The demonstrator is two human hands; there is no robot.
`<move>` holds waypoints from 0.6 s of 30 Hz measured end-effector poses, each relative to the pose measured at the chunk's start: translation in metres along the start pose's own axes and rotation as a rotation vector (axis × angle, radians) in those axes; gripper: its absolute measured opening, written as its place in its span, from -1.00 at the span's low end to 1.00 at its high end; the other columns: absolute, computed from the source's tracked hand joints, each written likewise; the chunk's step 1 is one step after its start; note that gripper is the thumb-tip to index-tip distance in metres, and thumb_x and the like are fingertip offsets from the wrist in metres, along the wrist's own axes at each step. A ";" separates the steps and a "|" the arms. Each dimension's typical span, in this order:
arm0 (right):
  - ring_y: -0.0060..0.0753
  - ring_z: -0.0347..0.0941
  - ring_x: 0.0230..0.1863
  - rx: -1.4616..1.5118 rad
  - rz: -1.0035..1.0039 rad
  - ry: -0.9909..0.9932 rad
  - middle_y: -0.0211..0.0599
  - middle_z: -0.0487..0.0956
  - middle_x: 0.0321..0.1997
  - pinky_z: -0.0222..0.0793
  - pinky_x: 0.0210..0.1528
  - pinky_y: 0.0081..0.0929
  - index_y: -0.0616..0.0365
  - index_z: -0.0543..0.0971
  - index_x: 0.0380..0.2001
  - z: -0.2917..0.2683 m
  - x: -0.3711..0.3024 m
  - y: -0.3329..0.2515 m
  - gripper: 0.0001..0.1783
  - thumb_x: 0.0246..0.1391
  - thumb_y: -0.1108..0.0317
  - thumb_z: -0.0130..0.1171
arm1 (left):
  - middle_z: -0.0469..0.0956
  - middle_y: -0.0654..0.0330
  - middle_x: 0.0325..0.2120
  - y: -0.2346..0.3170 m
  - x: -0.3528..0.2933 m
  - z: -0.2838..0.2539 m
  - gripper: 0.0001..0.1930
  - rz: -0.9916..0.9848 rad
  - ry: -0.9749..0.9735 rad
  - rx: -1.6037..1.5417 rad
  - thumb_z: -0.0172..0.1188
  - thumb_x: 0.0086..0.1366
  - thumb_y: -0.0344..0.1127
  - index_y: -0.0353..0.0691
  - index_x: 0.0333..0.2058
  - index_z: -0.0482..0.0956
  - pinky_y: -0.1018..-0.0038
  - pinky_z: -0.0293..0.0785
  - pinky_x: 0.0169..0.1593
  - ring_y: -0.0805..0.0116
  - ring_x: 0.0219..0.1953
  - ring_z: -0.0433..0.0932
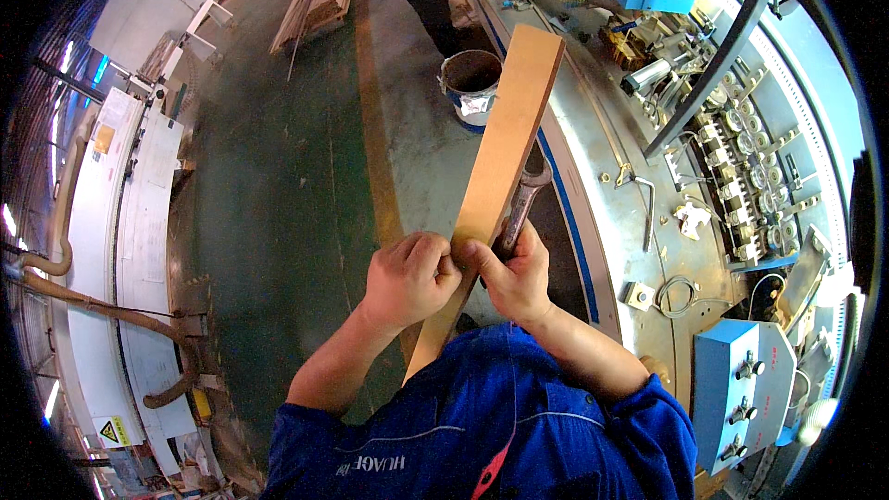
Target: The person assembles wooden frames by aligning long planks on a jig, securing them with a pneumatic nail gun, and smoothing edges with a wrench. The person moves between workstations to retrieve materials and tools, then returns to continue assembly.
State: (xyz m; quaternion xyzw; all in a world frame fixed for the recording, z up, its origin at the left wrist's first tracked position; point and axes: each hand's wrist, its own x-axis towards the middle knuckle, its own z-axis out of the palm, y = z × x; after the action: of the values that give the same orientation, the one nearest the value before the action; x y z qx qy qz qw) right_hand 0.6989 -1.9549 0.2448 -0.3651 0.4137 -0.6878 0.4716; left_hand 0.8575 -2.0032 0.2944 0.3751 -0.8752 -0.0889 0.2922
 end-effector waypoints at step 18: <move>-0.50 0.63 -0.16 -0.104 -0.047 0.068 -0.26 0.71 -0.18 0.54 -0.09 -0.49 0.24 0.54 -0.04 -0.001 0.001 0.003 -0.65 0.13 0.41 0.39 | 0.55 0.16 -0.60 0.016 -0.003 0.009 -0.84 -0.085 0.117 0.112 0.33 0.05 -0.42 -0.12 -0.47 0.48 0.25 0.49 -0.53 0.12 -0.58 0.59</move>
State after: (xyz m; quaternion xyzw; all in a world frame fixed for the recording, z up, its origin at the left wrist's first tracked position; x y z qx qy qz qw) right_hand 0.6984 -1.9562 0.2419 -0.3753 0.4559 -0.6883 0.4213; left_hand 0.8444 -1.9907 0.2912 0.4324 -0.8435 -0.0301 0.3172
